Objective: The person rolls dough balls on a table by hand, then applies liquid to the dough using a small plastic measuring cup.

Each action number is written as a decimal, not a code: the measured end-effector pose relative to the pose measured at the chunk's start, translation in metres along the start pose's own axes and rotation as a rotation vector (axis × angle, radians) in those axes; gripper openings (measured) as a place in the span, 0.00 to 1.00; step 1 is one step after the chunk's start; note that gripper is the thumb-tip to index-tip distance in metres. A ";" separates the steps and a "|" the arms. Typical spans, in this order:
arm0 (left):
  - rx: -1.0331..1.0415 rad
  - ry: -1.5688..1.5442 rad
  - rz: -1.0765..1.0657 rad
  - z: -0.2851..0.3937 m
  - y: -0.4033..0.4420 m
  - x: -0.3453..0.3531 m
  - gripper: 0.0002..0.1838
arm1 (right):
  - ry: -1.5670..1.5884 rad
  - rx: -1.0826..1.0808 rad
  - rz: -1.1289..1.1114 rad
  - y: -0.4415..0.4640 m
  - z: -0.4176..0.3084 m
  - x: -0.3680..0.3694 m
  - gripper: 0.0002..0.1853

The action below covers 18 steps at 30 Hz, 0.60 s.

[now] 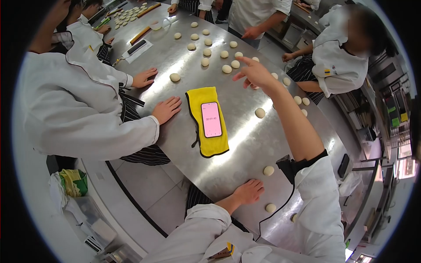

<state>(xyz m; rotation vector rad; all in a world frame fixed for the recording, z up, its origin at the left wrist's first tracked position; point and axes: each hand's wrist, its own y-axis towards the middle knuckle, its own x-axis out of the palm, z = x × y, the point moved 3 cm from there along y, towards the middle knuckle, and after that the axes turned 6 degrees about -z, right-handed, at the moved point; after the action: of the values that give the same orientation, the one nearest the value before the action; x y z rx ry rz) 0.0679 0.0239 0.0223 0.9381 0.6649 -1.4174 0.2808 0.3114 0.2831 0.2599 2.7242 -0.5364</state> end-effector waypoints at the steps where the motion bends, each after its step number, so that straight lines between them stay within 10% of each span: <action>1: 0.004 0.001 0.011 0.000 0.001 -0.002 0.19 | -0.072 0.042 -0.010 0.001 -0.001 0.003 0.37; 18: 0.004 0.019 0.002 0.000 -0.002 -0.003 0.21 | 0.315 -0.033 0.180 0.000 -0.026 0.002 0.41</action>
<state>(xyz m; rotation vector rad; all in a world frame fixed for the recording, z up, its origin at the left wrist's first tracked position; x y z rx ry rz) 0.0660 0.0255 0.0249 0.9559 0.6755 -1.4098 0.2707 0.3216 0.3047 0.6218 2.9653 -0.4292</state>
